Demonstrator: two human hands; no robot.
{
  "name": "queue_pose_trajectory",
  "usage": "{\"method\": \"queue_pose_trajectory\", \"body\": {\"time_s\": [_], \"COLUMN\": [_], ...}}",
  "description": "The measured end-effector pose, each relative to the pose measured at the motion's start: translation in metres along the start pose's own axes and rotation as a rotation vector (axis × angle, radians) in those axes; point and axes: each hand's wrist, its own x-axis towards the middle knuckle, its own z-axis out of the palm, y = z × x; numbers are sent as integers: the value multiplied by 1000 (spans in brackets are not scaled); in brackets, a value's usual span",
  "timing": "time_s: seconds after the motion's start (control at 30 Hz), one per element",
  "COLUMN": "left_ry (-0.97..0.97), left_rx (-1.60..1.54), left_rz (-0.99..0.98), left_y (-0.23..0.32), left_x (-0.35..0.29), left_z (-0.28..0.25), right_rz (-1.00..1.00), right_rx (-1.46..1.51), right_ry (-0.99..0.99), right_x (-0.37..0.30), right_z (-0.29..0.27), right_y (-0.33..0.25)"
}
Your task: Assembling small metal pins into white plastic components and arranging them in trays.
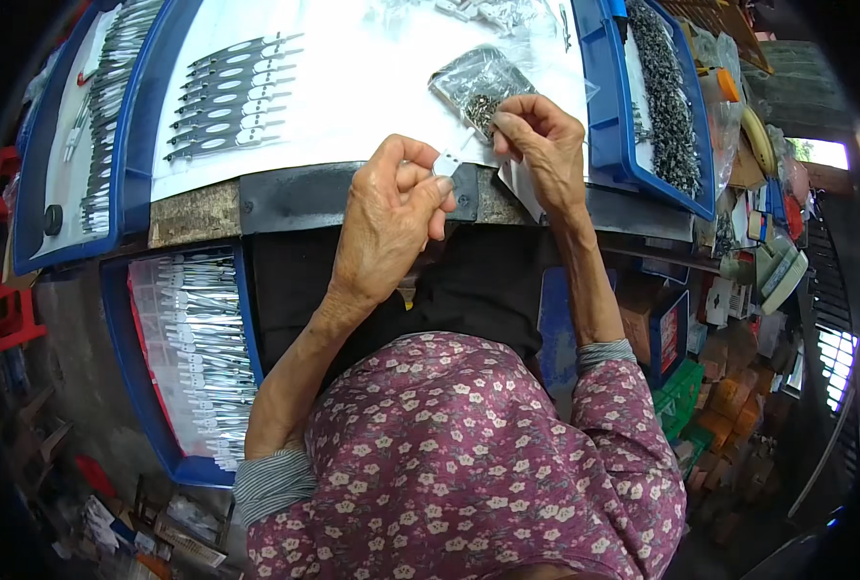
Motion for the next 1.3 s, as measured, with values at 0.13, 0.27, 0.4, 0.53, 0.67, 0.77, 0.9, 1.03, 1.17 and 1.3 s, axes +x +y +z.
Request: {"method": "queue_pose_trajectory", "body": {"time_s": [0.13, 0.27, 0.4, 0.53, 0.67, 0.77, 0.9, 1.03, 1.17, 1.3], "left_ry": [63, 88, 97, 115, 140, 173, 135, 78, 46, 53], "left_rx": [-14, 1, 4, 40, 86, 131, 23, 9, -56, -67], "left_rz": [1, 29, 33, 42, 56, 144, 61, 14, 17, 25], "left_y": [-4, -7, -8, -9, -11, -21, -10, -9, -9, -10], "left_x": [3, 5, 6, 6, 6, 9, 8, 9, 10, 8], "left_z": [1, 4, 6, 9, 11, 12, 14, 12, 11, 7], "right_rz": [33, 52, 32, 32, 28, -19, -79, -133, -130, -52], "right_rx": [191, 330, 344, 354, 341, 297, 230, 156, 182, 173], "right_ry": [38, -37, -47, -26, -16, -14, -17, -45, -54, -47], "right_x": [-18, -33, -35, -35, -35, -36, -32, -31, -28, -15], "right_z": [16, 29, 34, 35, 37, 39, 38, 35, 29, 16], "right_y": [-18, -31, -30, -29, -28, -26, -21, -21, -26, -19]}}
